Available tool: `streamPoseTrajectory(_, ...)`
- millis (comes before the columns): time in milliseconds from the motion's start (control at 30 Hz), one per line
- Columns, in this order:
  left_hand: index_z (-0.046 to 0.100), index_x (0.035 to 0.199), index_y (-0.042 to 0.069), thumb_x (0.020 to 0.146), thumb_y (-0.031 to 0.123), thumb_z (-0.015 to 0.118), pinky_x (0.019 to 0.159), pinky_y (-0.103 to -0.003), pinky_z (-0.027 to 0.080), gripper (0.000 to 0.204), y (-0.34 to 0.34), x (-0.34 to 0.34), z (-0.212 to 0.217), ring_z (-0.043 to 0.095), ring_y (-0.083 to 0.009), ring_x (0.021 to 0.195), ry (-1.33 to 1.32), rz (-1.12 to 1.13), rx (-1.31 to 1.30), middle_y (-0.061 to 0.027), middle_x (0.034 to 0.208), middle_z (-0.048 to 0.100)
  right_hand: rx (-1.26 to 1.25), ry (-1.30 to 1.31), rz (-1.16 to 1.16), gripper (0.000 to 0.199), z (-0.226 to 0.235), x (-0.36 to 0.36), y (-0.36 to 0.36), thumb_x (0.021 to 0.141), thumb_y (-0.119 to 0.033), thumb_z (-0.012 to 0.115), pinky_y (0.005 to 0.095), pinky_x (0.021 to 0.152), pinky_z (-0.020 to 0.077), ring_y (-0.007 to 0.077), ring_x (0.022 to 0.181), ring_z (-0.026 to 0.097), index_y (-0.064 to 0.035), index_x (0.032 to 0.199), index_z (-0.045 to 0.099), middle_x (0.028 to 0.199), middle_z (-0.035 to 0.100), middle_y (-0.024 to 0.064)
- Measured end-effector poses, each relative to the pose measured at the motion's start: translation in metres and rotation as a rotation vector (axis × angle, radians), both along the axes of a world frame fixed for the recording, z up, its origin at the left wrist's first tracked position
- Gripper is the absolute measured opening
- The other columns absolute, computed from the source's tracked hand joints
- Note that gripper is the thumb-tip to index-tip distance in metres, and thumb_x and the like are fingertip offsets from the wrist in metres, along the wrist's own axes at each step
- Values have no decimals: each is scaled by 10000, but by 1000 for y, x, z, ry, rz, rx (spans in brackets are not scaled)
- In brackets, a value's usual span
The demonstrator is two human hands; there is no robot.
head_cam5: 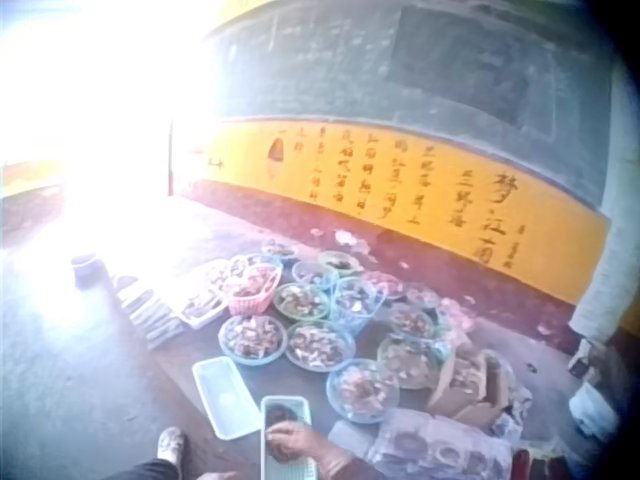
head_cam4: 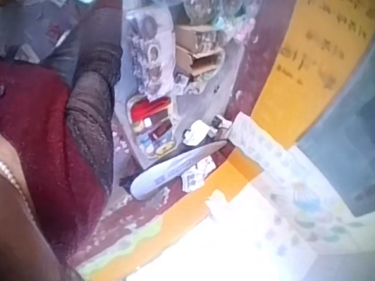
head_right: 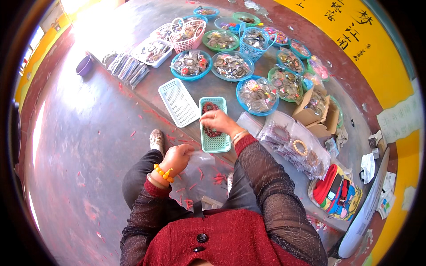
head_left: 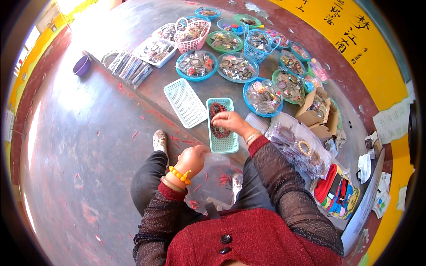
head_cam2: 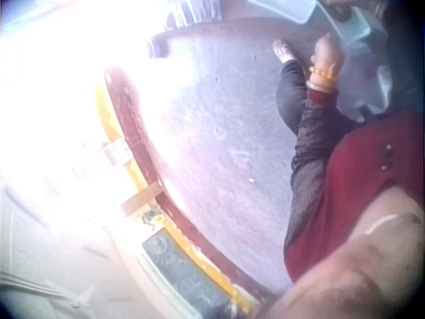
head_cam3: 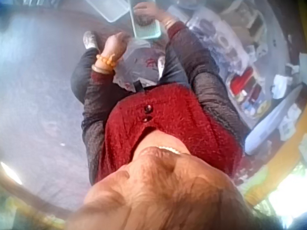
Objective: The person sits on the floor and packs beaded bracelets into small plastic bags. They pick up bracelets from a green basket, place them into bags, and set the packaged items aside on the floor.
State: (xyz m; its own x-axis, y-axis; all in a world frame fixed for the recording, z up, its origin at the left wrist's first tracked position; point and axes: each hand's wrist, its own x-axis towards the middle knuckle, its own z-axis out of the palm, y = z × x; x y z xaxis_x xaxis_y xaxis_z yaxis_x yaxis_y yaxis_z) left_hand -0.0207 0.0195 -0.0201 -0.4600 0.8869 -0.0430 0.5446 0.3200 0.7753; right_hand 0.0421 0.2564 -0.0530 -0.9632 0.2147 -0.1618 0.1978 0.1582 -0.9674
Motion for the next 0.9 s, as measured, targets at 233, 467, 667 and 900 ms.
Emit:
streamPoseTrajectory(233,647,831,15,829,154,541,672,-440,496,174,0,0,-3,613,-386,740,9,-96,-74,-208,756,629,903,-89,-189,231,-121,-27,54,719,-86,555,403,782,485,341,912,592,-100,926,655,938,630,155)
streamPoseTrajectory(467,619,845,7,811,88,515,698,-472,475,137,0,-3,8,590,-414,770,-42,-103,-74,-226,780,618,1251,-238,-147,152,-127,-54,37,704,-137,634,430,797,483,315,989,525,-99,848,668,1000,563,111)
streamPoseTrajectory(667,642,853,12,842,138,542,694,-460,490,161,3,-1,11,606,-397,719,4,-135,-12,-205,735,627,-457,-6,-306,182,-94,-49,75,815,-197,611,314,715,510,182,651,625,-22,865,621,778,636,73)
streamPoseTrajectory(900,629,854,13,835,159,545,685,-450,488,170,4,1,-2,603,-396,754,61,-138,-45,-208,760,624,-1028,324,-348,224,18,-28,31,853,-259,649,288,643,470,135,638,538,-51,921,603,704,578,30)
